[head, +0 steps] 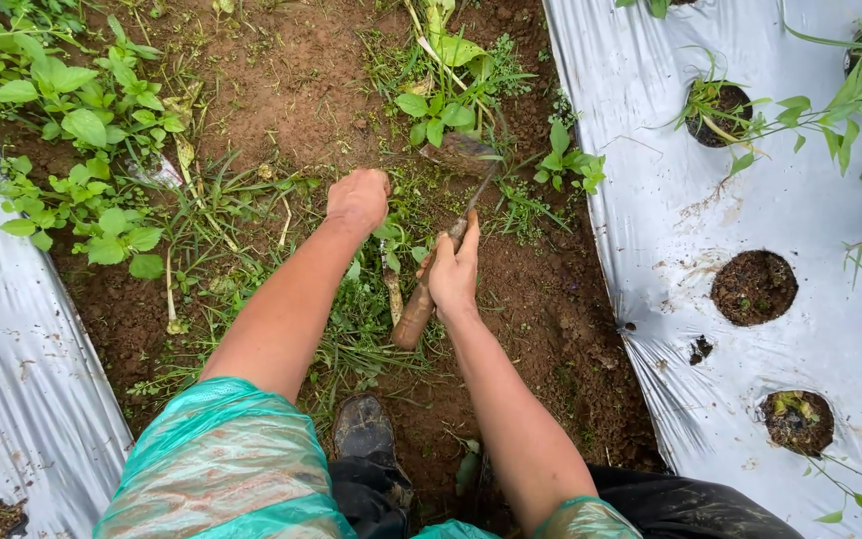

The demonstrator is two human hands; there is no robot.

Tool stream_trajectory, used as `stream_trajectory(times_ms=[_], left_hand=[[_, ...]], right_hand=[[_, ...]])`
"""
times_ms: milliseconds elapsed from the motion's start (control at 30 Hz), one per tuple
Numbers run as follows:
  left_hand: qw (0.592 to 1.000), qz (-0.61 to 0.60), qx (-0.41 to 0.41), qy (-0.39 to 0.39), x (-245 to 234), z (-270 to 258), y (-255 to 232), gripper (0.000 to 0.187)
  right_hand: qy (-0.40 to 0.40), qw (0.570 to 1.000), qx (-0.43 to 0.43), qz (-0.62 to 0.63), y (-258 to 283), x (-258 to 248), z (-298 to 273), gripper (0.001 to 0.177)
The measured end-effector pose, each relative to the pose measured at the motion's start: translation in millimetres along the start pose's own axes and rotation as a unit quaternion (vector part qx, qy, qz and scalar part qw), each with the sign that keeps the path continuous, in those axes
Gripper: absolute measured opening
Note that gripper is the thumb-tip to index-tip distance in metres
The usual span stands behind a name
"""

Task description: The person uses a small hand hoe to loosen soil and remove weeds from a garden bed covered with white plastic mulch. They gather the uprooted weeds by hand and place them into a pile on the ground.

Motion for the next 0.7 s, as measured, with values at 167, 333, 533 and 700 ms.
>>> stream_trajectory(times_ms=[167,333,533,700], left_hand=[[0.999,-0.028,0.005,0.025,-8,-15,-2,0.026],[0.999,0.006,0.008,0.04,-10,-17,2,0.023],[0.999,-0.01,-0.003,0.038,-28,-29,5,0.023],[0.998,-0.016,-0.014,0.051,-32,-31,15,0.021]], right_hand=[[0.006,1.0,0.019,-0.011,-26,6,1,0.067],[0.105,0.981,0.041,-0.158,-15,20,-34,0.069],[0.039,0.999,0.021,0.014,-10,8,-1,0.066],[0.018,0.999,0.02,-0.028,-38,9,9,0.068]])
Point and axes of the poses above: each hand's wrist, its own z-axis towards the middle knuckle, its own x-axis out of the palm, y = z × x, the point moved 8 cm from there along z, towards the middle knuckle, and after that the axes turned 10 degrees about -y, right-handed, at the moved point
